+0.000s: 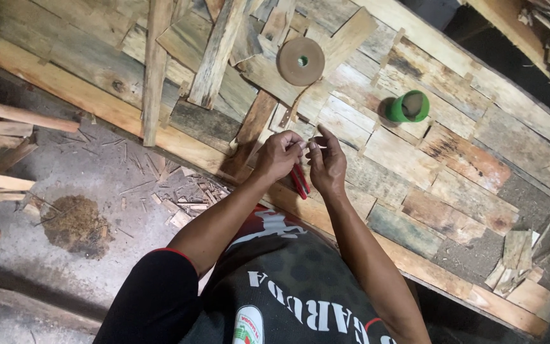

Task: Repairing or assembling a wooden surface by fitting small wood pieces and applying adhesive strips.

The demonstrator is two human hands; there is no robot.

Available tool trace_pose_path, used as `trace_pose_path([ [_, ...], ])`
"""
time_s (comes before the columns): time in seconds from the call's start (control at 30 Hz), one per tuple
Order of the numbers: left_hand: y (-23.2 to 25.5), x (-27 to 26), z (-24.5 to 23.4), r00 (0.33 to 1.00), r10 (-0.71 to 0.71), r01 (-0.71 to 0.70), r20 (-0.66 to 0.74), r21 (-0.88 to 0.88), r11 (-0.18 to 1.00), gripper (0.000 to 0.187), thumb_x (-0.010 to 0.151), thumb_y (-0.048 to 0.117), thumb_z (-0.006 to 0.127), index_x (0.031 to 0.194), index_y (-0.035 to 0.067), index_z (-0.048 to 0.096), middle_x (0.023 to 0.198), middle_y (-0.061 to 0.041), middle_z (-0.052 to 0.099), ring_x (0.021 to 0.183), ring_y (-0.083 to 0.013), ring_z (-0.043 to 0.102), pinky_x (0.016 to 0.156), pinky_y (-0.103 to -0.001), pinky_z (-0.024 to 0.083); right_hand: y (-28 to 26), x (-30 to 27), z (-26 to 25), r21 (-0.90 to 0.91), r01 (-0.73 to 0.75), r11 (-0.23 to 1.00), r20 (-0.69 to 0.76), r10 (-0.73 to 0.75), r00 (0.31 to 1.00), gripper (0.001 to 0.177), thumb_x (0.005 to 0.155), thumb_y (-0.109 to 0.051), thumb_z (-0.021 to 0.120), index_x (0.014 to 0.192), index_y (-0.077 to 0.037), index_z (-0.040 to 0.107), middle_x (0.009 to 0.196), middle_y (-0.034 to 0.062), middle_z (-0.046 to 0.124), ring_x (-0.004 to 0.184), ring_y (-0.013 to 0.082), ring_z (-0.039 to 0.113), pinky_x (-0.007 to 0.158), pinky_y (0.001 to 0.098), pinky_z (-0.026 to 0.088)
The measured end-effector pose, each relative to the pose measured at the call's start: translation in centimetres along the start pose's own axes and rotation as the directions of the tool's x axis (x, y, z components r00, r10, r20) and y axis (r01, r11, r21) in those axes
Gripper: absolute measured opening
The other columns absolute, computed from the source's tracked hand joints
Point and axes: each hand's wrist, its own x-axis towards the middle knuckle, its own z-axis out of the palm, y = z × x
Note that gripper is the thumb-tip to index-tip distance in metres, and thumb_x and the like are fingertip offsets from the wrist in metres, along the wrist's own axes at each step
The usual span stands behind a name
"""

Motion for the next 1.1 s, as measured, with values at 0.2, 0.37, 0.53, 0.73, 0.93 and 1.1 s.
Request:
trace_pose_path([
  [0.2, 0.4, 0.9, 1.7, 0.992, 0.120, -0.123, 0.043, 0.090, 0.988, 0.014, 0.098, 0.015, 0.064, 0.096, 0.001, 0.067, 0.074, -0.006, 0.070, 0.067, -0.0135, 0.066, 0.061, -0.031, 0.053, 2.8, 0.8, -2.5, 0.066, -0.076, 0.995, -0.010, 0.077, 0.997, 0.010, 0.103, -0.008, 0.065, 0.108, 0.000, 0.065, 0.094, 0.0061, 0.071, 0.079, 0.0122, 0.065, 0.069, 0.0269, 0.056],
  [0.37, 2.9, 1.9, 4.7, 0.976, 0.216, -0.206, -0.037, 0.172, 0.963, 0.013, 0.096, 0.014, 0.067, 0.096, 0.001, 0.068, 0.077, -0.008, 0.071, 0.070, -0.0162, 0.068, 0.064, -0.032, 0.052, 2.6, 1.2, -4.7, 0.091, -0.108, 0.990, -0.061, 0.114, 0.992, 0.011, 0.102, -0.010, 0.065, 0.108, -0.001, 0.065, 0.093, 0.0044, 0.070, 0.078, 0.0104, 0.064, 0.067, 0.0262, 0.055],
  [0.53, 2.6, 4.5, 9.2, 0.958, 0.284, -0.283, -0.046, 0.030, 0.959, 0.008, 0.096, 0.009, 0.067, 0.097, 0.001, 0.068, 0.080, -0.010, 0.072, 0.072, -0.0178, 0.068, 0.066, -0.032, 0.054, 3.3, 2.5, -8.3, 0.152, -0.107, 0.983, -0.152, 0.130, 0.980, 0.016, 0.101, -0.009, 0.067, 0.114, 0.000, 0.067, 0.095, 0.0043, 0.070, 0.076, 0.0102, 0.062, 0.065, 0.0252, 0.054],
  [0.73, 5.9, 6.4, 13.5, 0.929, 0.371, -0.367, 0.011, 0.165, 0.915, 0.008, 0.095, 0.009, 0.067, 0.095, 0.001, 0.066, 0.084, -0.011, 0.073, 0.074, -0.0206, 0.071, 0.066, -0.035, 0.056, 4.3, 4.6, -12.6, 0.292, -0.106, 0.950, -0.286, 0.192, 0.939, 0.028, 0.094, -0.007, 0.070, 0.121, -0.006, 0.062, 0.091, 0.0033, 0.070, 0.071, 0.0084, 0.062, 0.061, 0.0238, 0.053],
  [0.93, 6.7, 9.5, 17.7, 0.922, 0.388, -0.378, -0.002, 0.219, 0.900, 0.009, 0.092, 0.006, 0.071, 0.097, 0.000, 0.066, 0.086, -0.017, 0.072, 0.077, -0.0297, 0.071, 0.070, -0.040, 0.054, 7.3, 6.8, -17.1, 0.319, -0.137, 0.938, -0.284, 0.232, 0.930, 0.010, 0.099, -0.008, 0.070, 0.108, -0.002, 0.069, 0.087, 0.0028, 0.069, 0.069, 0.0083, 0.061, 0.059, 0.0228, 0.051],
  [1.1, 6.3, 12.3, 20.5, 0.940, 0.339, -0.340, 0.030, 0.147, 0.929, 0.009, 0.093, 0.004, 0.066, 0.101, 0.001, 0.068, 0.094, -0.014, 0.076, 0.087, -0.0223, 0.076, 0.074, -0.036, 0.059, 8.2, 8.9, -20.0, 0.241, -0.096, 0.966, -0.321, 0.173, 0.931, 0.013, 0.097, -0.002, 0.070, 0.110, -0.002, 0.066, 0.088, 0.0029, 0.068, 0.070, 0.0078, 0.059, 0.059, 0.0222, 0.049],
])
